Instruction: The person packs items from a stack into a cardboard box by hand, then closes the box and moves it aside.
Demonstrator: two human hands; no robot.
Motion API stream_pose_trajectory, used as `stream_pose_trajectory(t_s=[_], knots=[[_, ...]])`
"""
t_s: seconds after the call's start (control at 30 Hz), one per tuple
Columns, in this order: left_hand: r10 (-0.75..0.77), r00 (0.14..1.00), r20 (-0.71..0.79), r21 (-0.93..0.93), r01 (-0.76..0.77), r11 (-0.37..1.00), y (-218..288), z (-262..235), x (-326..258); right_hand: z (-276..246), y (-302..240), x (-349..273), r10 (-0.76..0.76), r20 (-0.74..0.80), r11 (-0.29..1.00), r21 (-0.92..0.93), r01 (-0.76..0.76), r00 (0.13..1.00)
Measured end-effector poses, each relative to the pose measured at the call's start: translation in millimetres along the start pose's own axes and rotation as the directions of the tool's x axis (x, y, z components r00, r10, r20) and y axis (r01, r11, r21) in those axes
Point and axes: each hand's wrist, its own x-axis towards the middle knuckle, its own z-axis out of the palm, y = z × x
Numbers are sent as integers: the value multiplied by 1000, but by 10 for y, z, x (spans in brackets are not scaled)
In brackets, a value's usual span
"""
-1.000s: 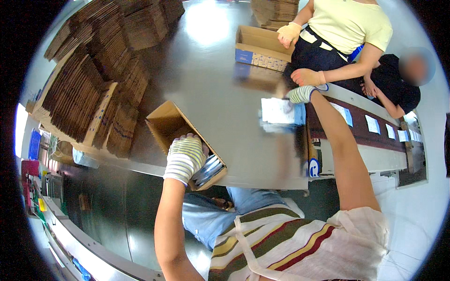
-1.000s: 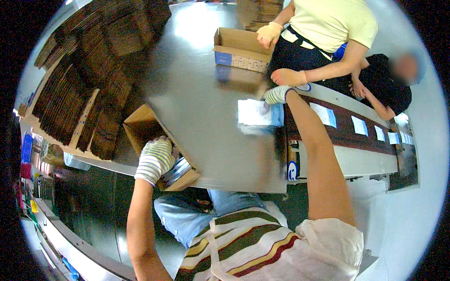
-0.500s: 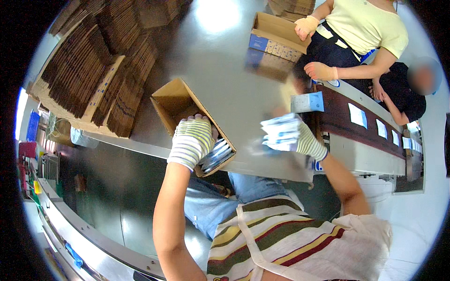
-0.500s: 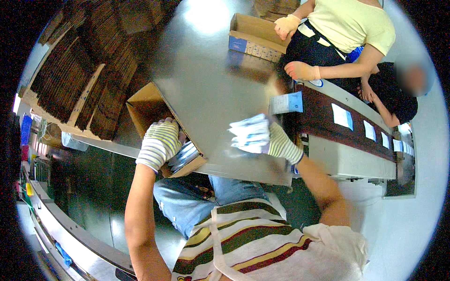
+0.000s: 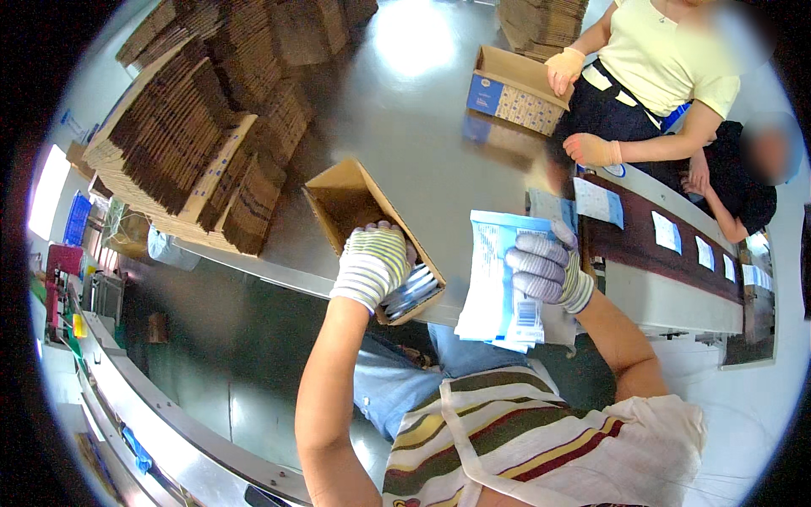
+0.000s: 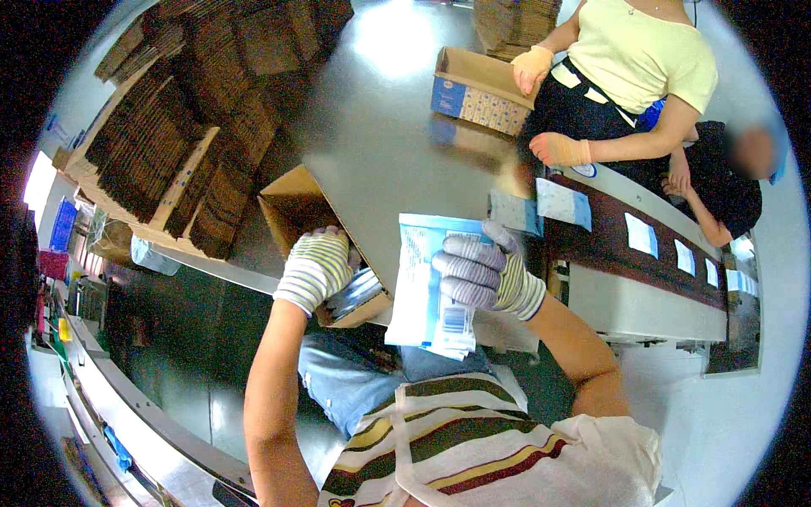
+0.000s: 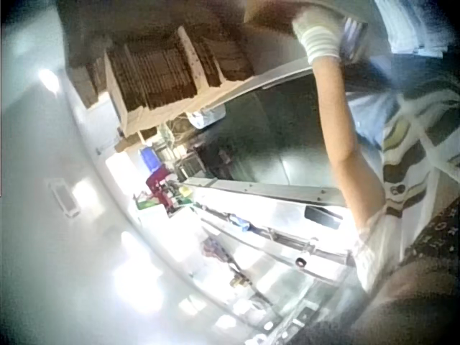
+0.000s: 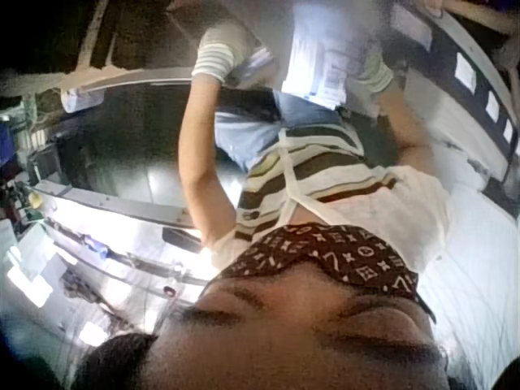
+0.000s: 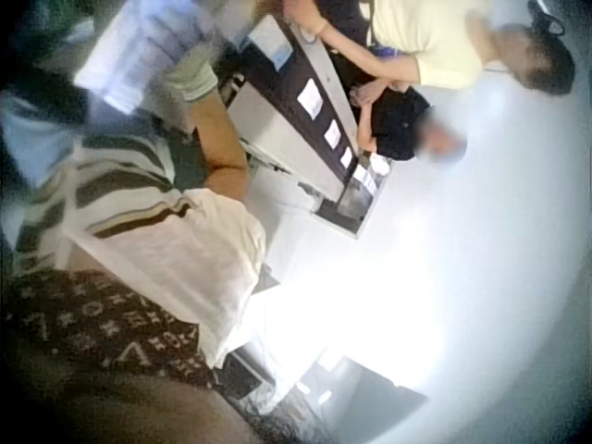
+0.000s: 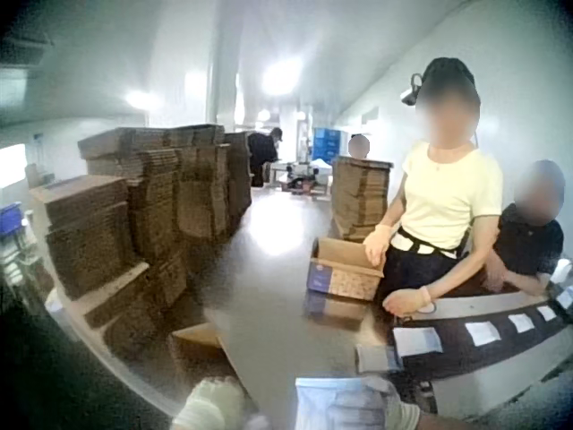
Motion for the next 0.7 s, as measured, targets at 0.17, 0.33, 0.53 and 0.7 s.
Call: stream_pose_trajectory(t_s=[0.17, 0.33, 0.53, 0.7], knots=[[-25, 1000, 0, -4, 25, 1000, -20, 61, -14, 143, -334, 205, -164, 49, 969, -180, 170, 985], [-91, 991, 99, 85, 83, 993, -3, 93, 20, 541, -998, 778, -598, 77, 758, -269, 594, 798], [30, 995, -97, -75, -37, 997, -14, 145, 28, 1037, -1352, 1809, -695, 352, 462, -449, 765, 626], [50, 997, -55, -93, -55, 994, 108, 121, -47, 1249, -1248, 2047, -202, 276, 290, -899, 327, 940]])
